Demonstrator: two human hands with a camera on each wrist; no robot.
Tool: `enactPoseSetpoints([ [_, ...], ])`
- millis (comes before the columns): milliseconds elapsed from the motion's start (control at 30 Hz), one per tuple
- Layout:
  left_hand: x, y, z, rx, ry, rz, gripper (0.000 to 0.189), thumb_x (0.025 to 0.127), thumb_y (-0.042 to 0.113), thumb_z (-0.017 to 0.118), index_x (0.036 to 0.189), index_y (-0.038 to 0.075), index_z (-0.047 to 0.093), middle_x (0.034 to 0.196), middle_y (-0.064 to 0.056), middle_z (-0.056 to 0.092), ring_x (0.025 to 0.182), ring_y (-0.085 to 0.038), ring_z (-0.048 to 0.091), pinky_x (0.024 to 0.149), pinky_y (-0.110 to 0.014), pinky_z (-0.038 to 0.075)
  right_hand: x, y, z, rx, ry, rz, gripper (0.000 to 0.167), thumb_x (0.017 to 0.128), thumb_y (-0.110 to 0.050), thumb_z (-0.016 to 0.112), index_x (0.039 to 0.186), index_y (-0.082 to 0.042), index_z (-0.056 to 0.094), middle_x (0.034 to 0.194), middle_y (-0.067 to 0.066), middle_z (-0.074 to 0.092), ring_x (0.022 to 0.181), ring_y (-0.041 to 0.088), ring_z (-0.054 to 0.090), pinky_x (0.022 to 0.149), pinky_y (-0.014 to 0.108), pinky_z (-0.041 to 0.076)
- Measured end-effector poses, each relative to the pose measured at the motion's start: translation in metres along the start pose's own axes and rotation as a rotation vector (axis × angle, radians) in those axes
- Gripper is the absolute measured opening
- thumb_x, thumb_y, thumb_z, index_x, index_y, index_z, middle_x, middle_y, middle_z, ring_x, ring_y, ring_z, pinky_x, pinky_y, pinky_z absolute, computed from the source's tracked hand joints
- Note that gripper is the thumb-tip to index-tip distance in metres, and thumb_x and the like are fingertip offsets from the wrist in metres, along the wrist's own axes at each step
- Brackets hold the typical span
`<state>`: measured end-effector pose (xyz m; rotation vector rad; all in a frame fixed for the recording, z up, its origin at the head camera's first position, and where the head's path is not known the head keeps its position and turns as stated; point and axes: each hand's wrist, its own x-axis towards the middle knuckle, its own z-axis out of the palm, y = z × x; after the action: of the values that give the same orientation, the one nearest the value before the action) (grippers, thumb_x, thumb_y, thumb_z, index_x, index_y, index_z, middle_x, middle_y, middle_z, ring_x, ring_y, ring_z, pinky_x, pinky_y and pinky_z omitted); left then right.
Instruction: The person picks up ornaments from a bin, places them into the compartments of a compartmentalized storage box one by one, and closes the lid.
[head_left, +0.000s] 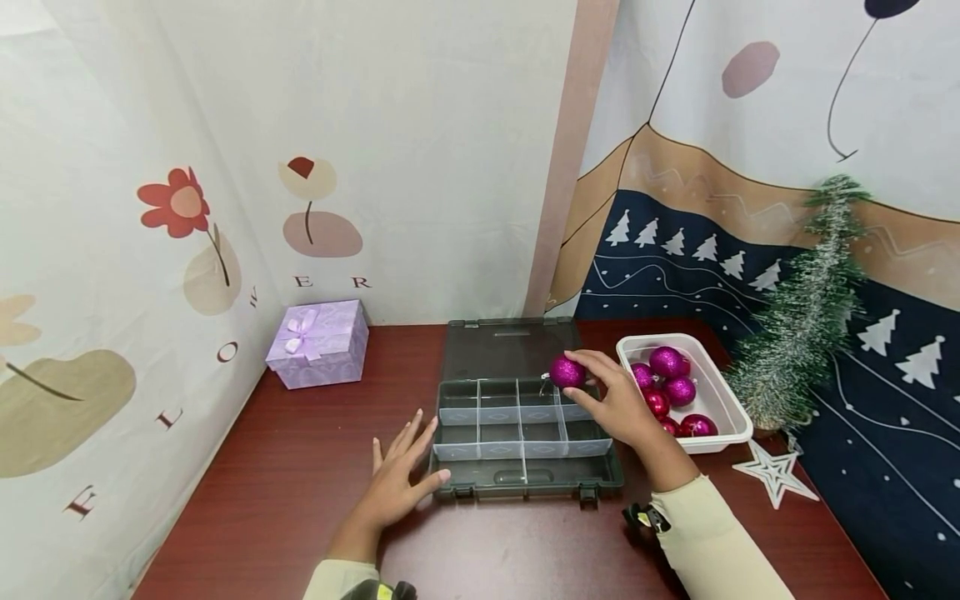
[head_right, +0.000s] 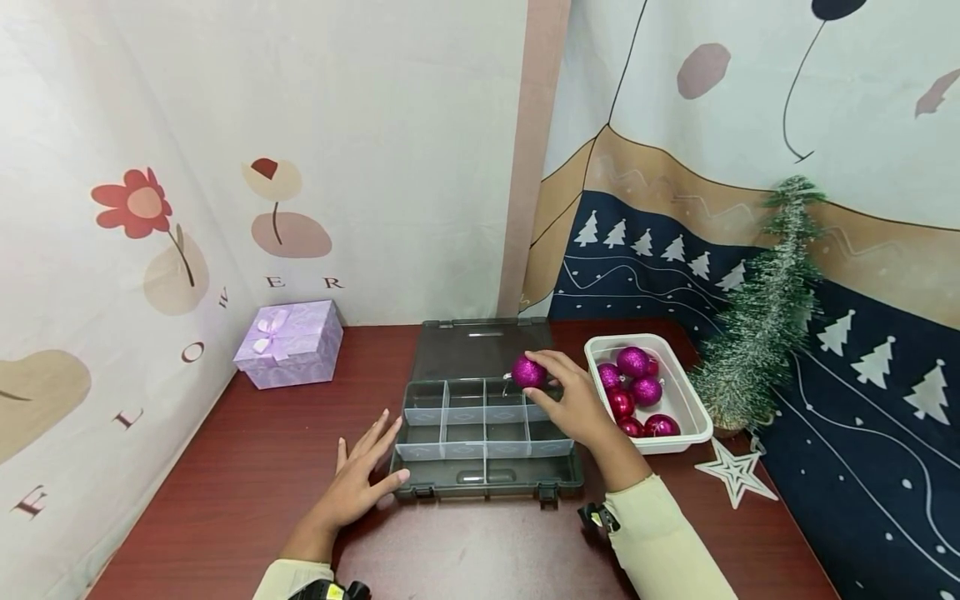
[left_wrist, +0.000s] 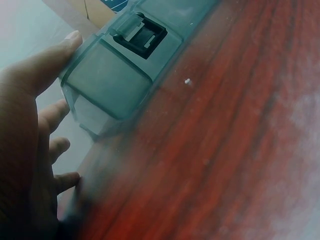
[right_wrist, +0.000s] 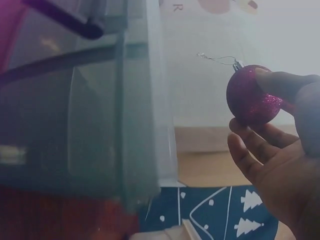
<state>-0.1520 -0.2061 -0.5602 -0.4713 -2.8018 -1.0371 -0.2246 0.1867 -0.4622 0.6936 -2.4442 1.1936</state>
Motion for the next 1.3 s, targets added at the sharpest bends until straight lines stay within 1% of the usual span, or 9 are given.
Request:
enactPoseSetpoints([
  [67,0.0,0.0,0.0,-0.001,-0.002,0.0,0.088,0.095,0.05,0.076,0.17,0.02,0.041,0.181,-0.019,0.028,0.161,-0.054,0.035,0.118,-0.094,-0.006,0.003,-0.002,0.003,-0.013,-0.011,-0.02,0.057,0.092,-0.007,0.087,0.145,-0.007,0.069,0.144,0.019,0.068,0.111,0.03,0.07,0.088,0.039,0.065],
  [133,0.0,0.0,0.0,-0.005,-0.003,0.001,0.088,0.095,0.05,0.076,0.17,0.02,0.04,0.181,-0.018,0.028,0.162,-0.053,0.034,0.118,-0.093,-0.006,0.007,-0.003,0.008,-0.022,-0.026,-0.033,0.057,0.092,-0.006,0.087,0.145,-0.006,0.068,0.143,0.019,0.067,0.115,0.032,0.07,0.091,0.043,0.066],
  [300,0.0,-0.002,0.001,-0.003,-0.002,0.001,0.088,0.095,0.05,0.076,0.171,0.023,0.04,0.181,-0.018,0.028,0.162,-0.053,0.034,0.118,-0.093,-0.006,0.016,-0.01,0.018,-0.007,-0.062,-0.022,0.056,0.093,-0.006,0.086,0.146,-0.006,0.068,0.139,0.019,0.063,0.119,0.034,0.069,0.095,0.054,0.065],
  [433,0.002,-0.003,0.001,0.007,-0.003,0.001,0.088,0.096,0.051,0.075,0.171,0.024,0.04,0.181,-0.017,0.028,0.163,-0.052,0.034,0.118,-0.093,-0.006,0.023,-0.016,0.026,0.017,-0.087,-0.004,0.056,0.094,-0.006,0.085,0.147,-0.006,0.067,0.137,0.019,0.061,0.12,0.035,0.069,0.096,0.059,0.064],
  [667,0.003,-0.002,0.0,0.013,-0.011,-0.003,0.088,0.096,0.052,0.075,0.171,0.023,0.039,0.181,-0.017,0.028,0.163,-0.052,0.033,0.119,-0.093,-0.006,0.036,-0.025,0.038,0.01,-0.131,-0.016,0.057,0.096,-0.007,0.084,0.15,-0.007,0.065,0.137,0.019,0.062,0.118,0.034,0.07,0.095,0.053,0.066],
  [800,0.002,-0.002,0.0,0.011,-0.016,-0.007,0.088,0.096,0.051,0.075,0.171,0.022,0.039,0.181,-0.018,0.027,0.163,-0.052,0.032,0.119,-0.093,-0.006,0.041,-0.029,0.044,0.028,-0.181,-0.004,0.056,0.098,-0.007,0.081,0.151,-0.004,0.063,0.139,0.02,0.062,0.123,0.037,0.069,0.101,0.057,0.064],
  [933,0.001,-0.003,0.001,0.005,-0.017,-0.01,0.088,0.096,0.051,0.075,0.171,0.022,0.039,0.181,-0.018,0.027,0.163,-0.052,0.032,0.119,-0.093,-0.006,0.047,-0.032,0.048,0.018,-0.227,0.019,0.056,0.1,-0.011,0.08,0.152,-0.006,0.062,0.143,0.02,0.061,0.129,0.038,0.066,0.106,0.058,0.061],
  [1133,0.001,-0.003,0.001,-0.004,-0.021,-0.008,0.088,0.096,0.052,0.075,0.171,0.022,0.039,0.182,-0.018,0.027,0.164,-0.052,0.031,0.119,-0.093,-0.007,0.055,-0.035,0.053,0.016,-0.269,0.04,0.056,0.101,-0.013,0.079,0.154,-0.008,0.061,0.144,0.019,0.061,0.133,0.039,0.063,0.108,0.06,0.06],
  [1300,0.001,-0.002,0.001,-0.001,-0.015,-0.009,0.088,0.096,0.052,0.075,0.171,0.022,0.04,0.181,-0.018,0.027,0.163,-0.053,0.032,0.119,-0.093,-0.007,0.063,-0.037,0.059,0.035,-0.31,0.036,0.056,0.102,-0.013,0.078,0.155,-0.007,0.06,0.144,0.018,0.062,0.135,0.038,0.063,0.11,0.06,0.058],
])
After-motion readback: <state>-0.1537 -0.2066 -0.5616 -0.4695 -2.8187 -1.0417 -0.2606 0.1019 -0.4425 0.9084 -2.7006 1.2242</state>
